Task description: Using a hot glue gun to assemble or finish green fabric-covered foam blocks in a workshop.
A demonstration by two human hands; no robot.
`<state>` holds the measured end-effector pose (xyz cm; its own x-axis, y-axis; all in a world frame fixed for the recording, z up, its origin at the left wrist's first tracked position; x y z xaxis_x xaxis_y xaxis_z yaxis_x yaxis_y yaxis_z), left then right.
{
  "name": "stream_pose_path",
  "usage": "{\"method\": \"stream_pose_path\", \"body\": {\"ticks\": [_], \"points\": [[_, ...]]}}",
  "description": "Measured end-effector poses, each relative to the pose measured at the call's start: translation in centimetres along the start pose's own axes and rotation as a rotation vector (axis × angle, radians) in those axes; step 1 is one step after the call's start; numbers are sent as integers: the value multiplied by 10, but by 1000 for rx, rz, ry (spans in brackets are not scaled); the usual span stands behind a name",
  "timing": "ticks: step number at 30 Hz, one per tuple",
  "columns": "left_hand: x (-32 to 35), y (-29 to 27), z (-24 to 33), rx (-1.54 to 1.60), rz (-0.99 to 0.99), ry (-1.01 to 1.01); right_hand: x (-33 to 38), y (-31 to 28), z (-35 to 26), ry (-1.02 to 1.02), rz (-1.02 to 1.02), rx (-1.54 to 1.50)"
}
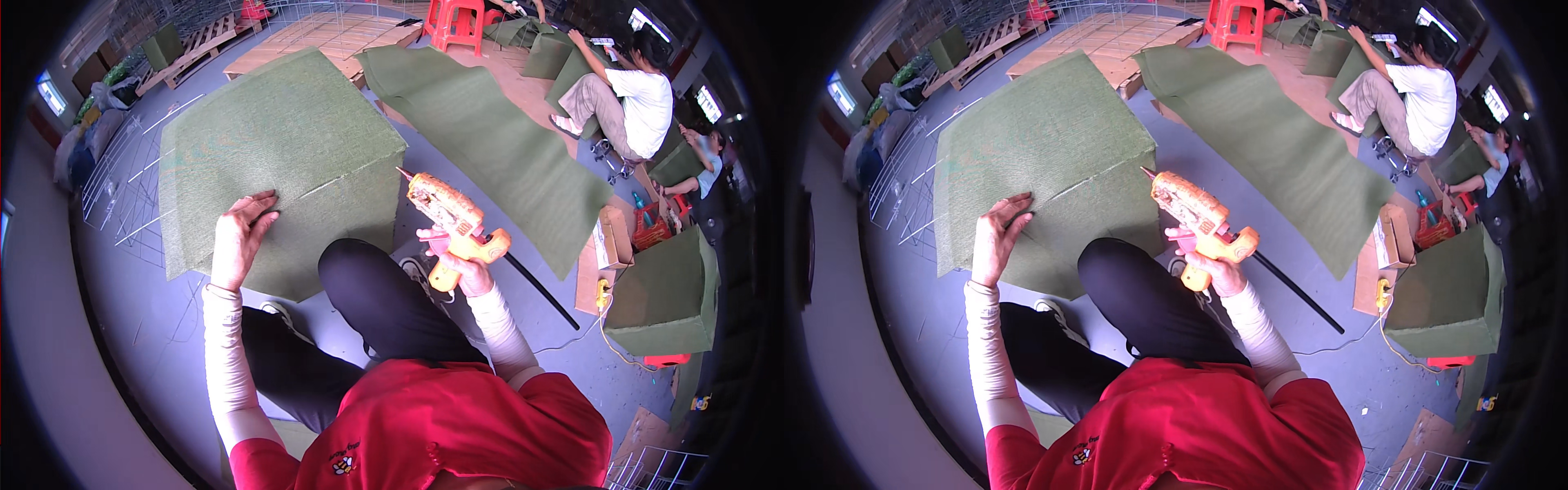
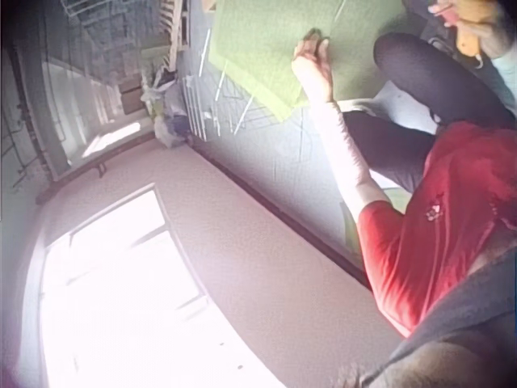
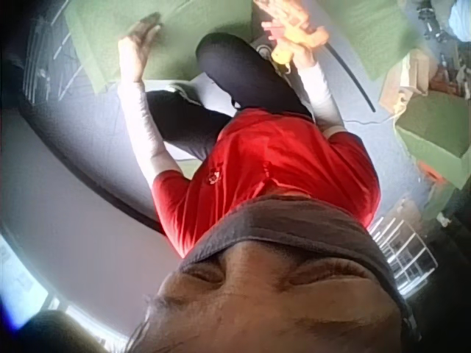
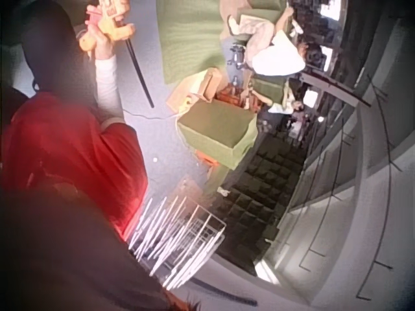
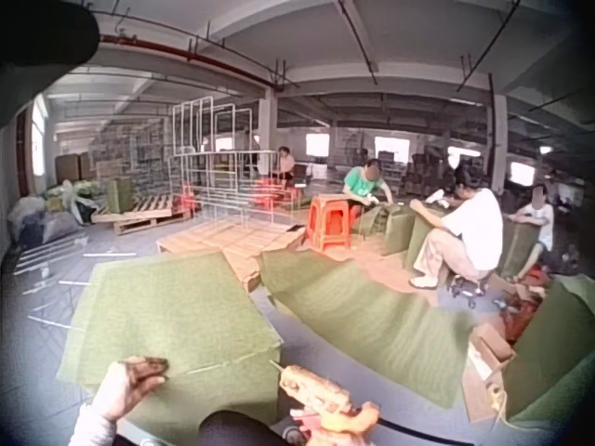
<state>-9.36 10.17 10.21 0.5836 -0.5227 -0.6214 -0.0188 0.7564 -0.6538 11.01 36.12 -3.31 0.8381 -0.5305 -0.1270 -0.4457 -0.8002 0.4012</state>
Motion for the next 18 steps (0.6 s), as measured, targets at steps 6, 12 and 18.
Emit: {"method": "stream_pose_path", "body": {"ticks": [6, 12, 18], "points": [[-2, 1, 18, -265, 7, 185, 0, 0, 8, -95, 22, 117], [-4, 19, 45, -516, 162, 471, -3, 1, 4, -134, 25, 133], [-12, 27, 42, -459, 201, 425, -4, 2, 4, -142, 56, 119]]}}
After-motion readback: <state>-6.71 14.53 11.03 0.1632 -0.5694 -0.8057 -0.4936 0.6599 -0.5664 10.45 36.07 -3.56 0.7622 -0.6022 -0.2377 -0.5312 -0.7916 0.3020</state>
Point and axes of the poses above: each hand's wrist, its own x-axis away from the middle knuckle, its own y-axis out of the palm, z = x × y, the point moved 6 cm from there along -x, towards the middle knuckle, and after that the axes turned 13 degrees about z, right-handed, at the moved point
